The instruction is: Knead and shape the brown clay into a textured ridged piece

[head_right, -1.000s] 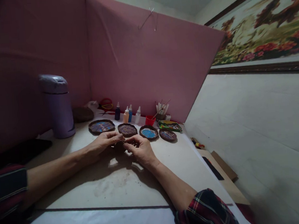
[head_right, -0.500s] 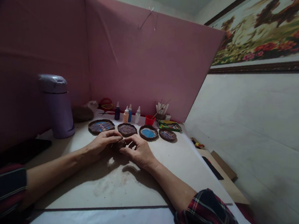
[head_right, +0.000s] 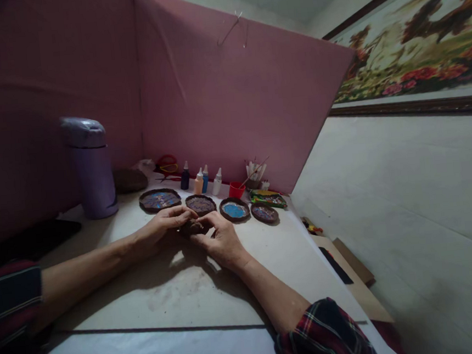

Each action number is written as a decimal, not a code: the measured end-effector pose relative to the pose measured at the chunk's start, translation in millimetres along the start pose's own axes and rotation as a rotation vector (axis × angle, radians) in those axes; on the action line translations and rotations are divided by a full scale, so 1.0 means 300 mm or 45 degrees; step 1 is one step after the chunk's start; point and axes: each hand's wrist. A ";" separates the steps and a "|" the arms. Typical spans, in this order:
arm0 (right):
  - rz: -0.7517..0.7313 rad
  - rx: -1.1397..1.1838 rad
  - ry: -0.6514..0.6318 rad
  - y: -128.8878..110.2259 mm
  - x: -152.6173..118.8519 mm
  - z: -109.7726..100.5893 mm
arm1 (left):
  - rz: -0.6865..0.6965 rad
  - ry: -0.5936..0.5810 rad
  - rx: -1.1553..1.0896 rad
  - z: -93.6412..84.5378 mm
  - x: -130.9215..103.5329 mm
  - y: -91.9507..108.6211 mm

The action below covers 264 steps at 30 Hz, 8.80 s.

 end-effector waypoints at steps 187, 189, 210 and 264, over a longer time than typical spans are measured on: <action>0.264 0.175 0.270 -0.002 0.013 0.017 | 0.396 -0.090 0.642 -0.012 0.015 0.000; 0.250 0.161 0.255 -0.013 0.010 0.017 | 0.380 -0.079 0.728 -0.011 0.015 0.000; 0.207 0.293 0.200 0.005 0.013 0.026 | 0.381 -0.003 0.667 -0.011 0.019 0.002; 0.387 0.318 0.077 0.010 0.008 0.026 | 0.306 -0.014 0.412 -0.020 0.031 -0.018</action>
Point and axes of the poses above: each hand's wrist, its own x-axis towards the middle knuckle, its own z-axis out of the palm, y = z × x, and after that the axes turned 8 degrees about y, right-handed
